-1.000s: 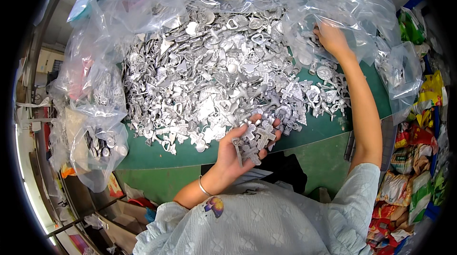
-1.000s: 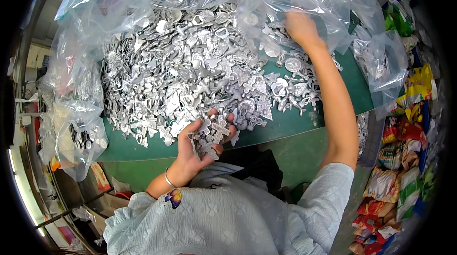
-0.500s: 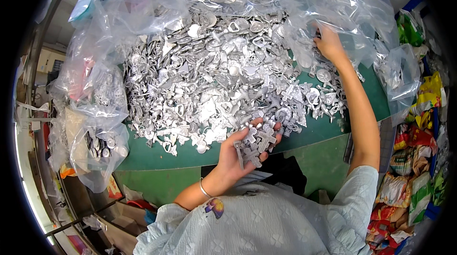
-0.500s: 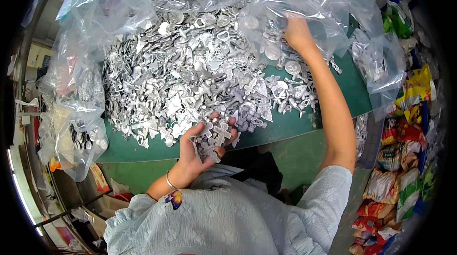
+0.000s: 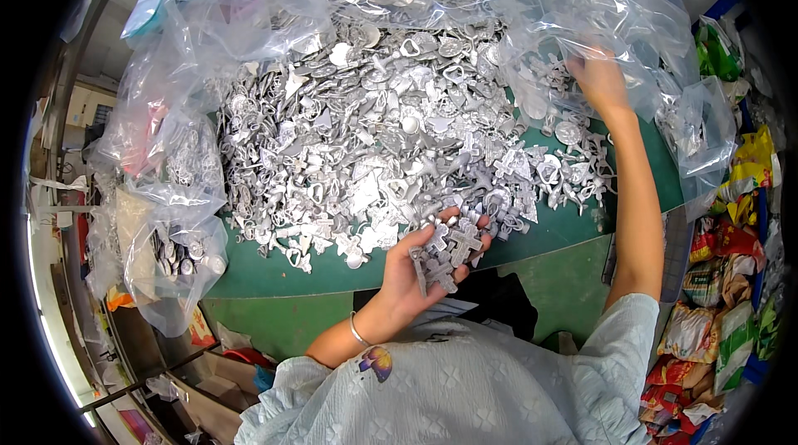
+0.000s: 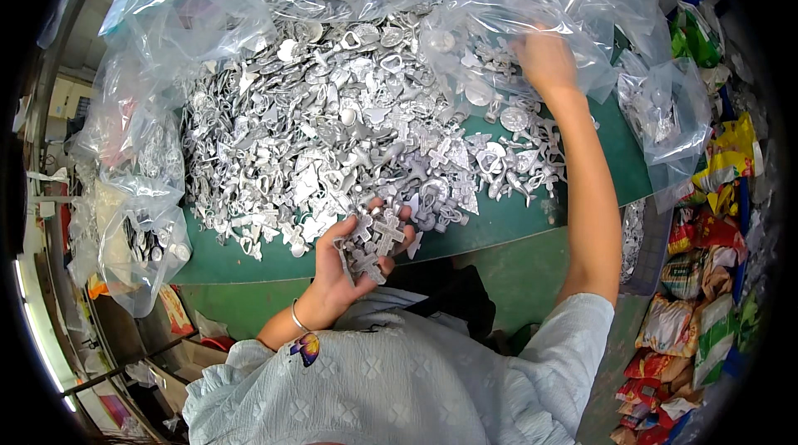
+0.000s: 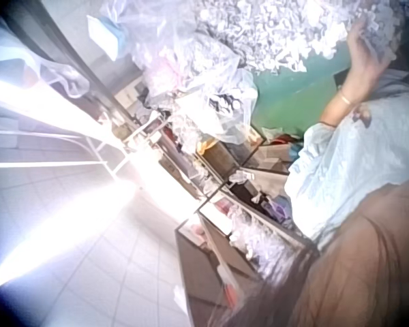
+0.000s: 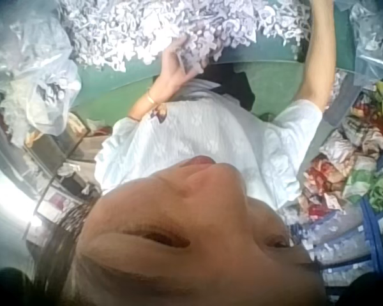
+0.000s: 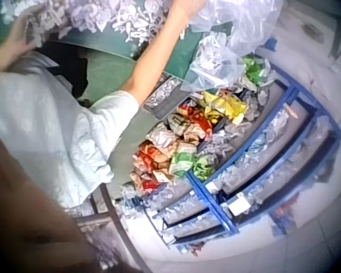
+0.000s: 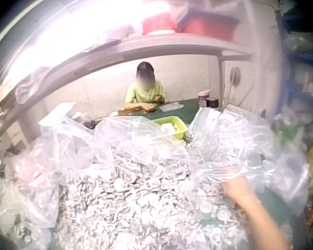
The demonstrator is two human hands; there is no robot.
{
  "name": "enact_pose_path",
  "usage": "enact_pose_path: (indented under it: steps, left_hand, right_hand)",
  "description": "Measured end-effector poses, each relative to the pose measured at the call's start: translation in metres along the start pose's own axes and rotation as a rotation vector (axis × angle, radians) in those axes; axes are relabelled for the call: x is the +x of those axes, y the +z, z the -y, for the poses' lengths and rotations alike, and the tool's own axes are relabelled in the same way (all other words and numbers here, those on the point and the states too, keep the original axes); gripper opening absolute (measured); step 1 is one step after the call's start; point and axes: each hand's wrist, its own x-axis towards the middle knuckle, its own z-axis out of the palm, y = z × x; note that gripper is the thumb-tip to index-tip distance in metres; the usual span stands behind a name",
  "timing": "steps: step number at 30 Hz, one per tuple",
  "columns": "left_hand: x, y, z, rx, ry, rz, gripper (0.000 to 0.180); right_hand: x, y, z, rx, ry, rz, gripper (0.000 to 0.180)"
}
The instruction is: The person sorts through a large pile of small silver-colored cross-shaped decorative items, picking up individual pieces, turning them over, and collecting several in their hand.
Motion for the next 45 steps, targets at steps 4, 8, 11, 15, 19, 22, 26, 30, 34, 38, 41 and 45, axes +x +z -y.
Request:
enact_pose_path:
  steps: [4,8,11,15,19,22,26,30,34,38,41,45]
  left_hand:
    - [0.002,0.003,0.000,-0.002,0.000,0.008,0.034]
    - [0.002,0.004,0.002,0.012,-0.009,0.019,0.034]
    - [0.002,0.004,0.001,0.019,0.003,0.018,0.035]
    - [0.001,0.002,0.000,0.022,0.014,0.008,0.035]
    - [0.002,0.003,0.001,0.000,-0.007,0.012,0.035]
    - [0.002,0.003,0.001,-0.011,-0.005,0.013,0.034]
    - [0.002,0.004,0.001,-0.020,-0.009,0.017,0.034]
    - [0.002,0.004,0.001,-0.013,-0.009,0.020,0.034]
    - [0.002,0.004,0.001,-0.001,-0.006,0.017,0.034]
    - [0.002,0.002,0.001,-0.001,-0.006,0.026,0.034]
    - [0.002,0.003,0.000,0.003,-0.001,0.015,0.034]
    - [0.002,0.003,0.000,0.002,-0.001,0.015,0.035]
  right_hand:
    - [-0.025,-0.010,0.024,-0.233,-0.024,0.210,0.023]
    - [-0.025,-0.002,0.000,-0.243,0.007,0.142,0.024]
    - [-0.030,-0.010,0.001,-0.043,0.044,0.040,0.019]
    - [-0.040,-0.032,0.015,0.406,0.145,0.034,0.010]
    - [-0.048,-0.028,0.008,0.786,0.092,0.080,0.010]
    - [-0.056,-0.035,0.014,0.886,0.056,0.115,0.011]
    - [-0.064,-0.040,0.023,0.950,0.021,0.120,0.013]
    - [-0.067,-0.042,0.024,0.954,-0.012,0.117,0.013]
    - [-0.067,-0.040,0.021,0.984,-0.029,0.093,0.013]
    - [-0.068,-0.041,0.022,0.984,-0.053,0.068,0.013]
    - [-0.073,-0.042,0.027,0.992,-0.072,0.072,0.013]
    - [-0.074,-0.042,0.028,0.919,-0.089,0.092,0.013]
